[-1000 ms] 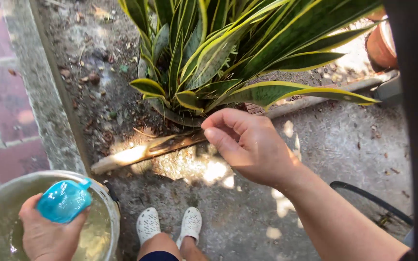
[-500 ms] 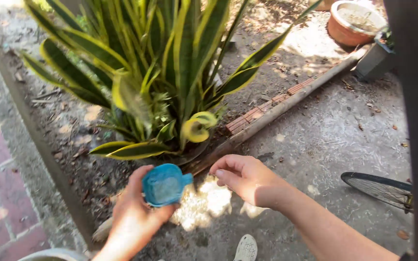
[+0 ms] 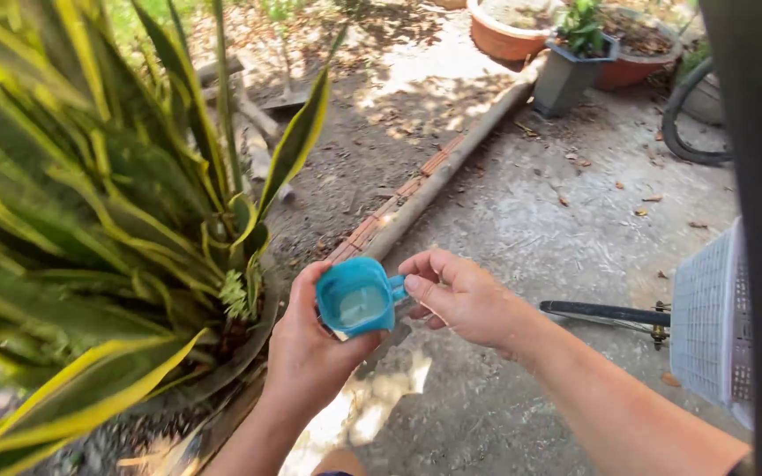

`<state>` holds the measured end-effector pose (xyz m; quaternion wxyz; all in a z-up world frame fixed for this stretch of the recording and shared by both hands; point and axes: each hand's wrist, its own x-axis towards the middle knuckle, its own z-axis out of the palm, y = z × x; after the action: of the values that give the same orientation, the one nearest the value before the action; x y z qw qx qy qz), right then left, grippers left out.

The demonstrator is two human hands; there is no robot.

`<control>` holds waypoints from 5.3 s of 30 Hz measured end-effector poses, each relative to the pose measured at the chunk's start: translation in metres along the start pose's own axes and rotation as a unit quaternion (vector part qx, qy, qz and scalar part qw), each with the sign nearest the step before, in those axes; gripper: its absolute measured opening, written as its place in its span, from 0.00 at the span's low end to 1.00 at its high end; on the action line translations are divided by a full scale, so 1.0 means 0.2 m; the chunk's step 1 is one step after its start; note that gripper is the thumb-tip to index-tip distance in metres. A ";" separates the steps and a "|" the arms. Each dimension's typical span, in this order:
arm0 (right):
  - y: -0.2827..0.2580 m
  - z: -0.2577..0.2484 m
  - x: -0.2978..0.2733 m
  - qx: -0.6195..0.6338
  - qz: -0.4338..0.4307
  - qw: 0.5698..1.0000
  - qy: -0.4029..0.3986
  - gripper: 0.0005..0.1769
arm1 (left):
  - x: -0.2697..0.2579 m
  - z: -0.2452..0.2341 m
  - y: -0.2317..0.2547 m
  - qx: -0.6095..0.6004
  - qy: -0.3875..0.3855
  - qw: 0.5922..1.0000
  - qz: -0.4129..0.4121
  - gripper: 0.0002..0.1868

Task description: Washing hands by pouring water from a small blue cup over a potted snake plant.

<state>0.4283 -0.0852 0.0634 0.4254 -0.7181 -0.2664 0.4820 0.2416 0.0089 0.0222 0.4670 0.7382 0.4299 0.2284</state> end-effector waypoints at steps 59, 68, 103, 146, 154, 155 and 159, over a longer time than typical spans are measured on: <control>-1.87 0.28 2.55 -0.121 -0.283 0.848 -0.432 0.11 | 2.46 -0.57 -0.62 -0.739 0.515 0.413 -0.130 0.17; -1.97 0.36 2.59 -0.071 -0.166 0.890 -0.419 0.16 | 2.60 -0.80 -0.52 -0.784 0.464 0.396 -0.112 0.20; -1.76 0.09 2.76 -0.084 -0.147 0.936 -0.308 0.17 | 2.72 -0.86 -0.07 -0.696 0.456 0.542 -0.119 0.20; -1.66 -0.09 2.80 -0.089 -0.166 0.942 -0.277 0.16 | 2.61 -0.89 0.33 -0.438 0.335 0.822 -0.145 0.19; -1.62 -0.11 2.88 -0.115 -0.196 0.937 -0.266 0.15 | 2.55 -0.62 -0.15 -0.657 0.376 0.596 -0.267 0.12; -1.63 -0.10 2.85 -0.117 -0.197 0.935 -0.269 0.15 | 2.55 -0.59 -0.21 -0.659 0.378 0.594 -0.266 0.12; -1.76 0.01 2.74 -0.174 -0.254 0.904 -0.298 0.15 | 2.53 -0.56 -0.38 -0.716 0.409 0.506 -0.253 0.16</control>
<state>0.6512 0.5250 0.1136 0.3020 -0.5119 -0.6337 0.4952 0.3929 0.5072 -0.0267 0.6470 -0.1626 0.4317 0.6071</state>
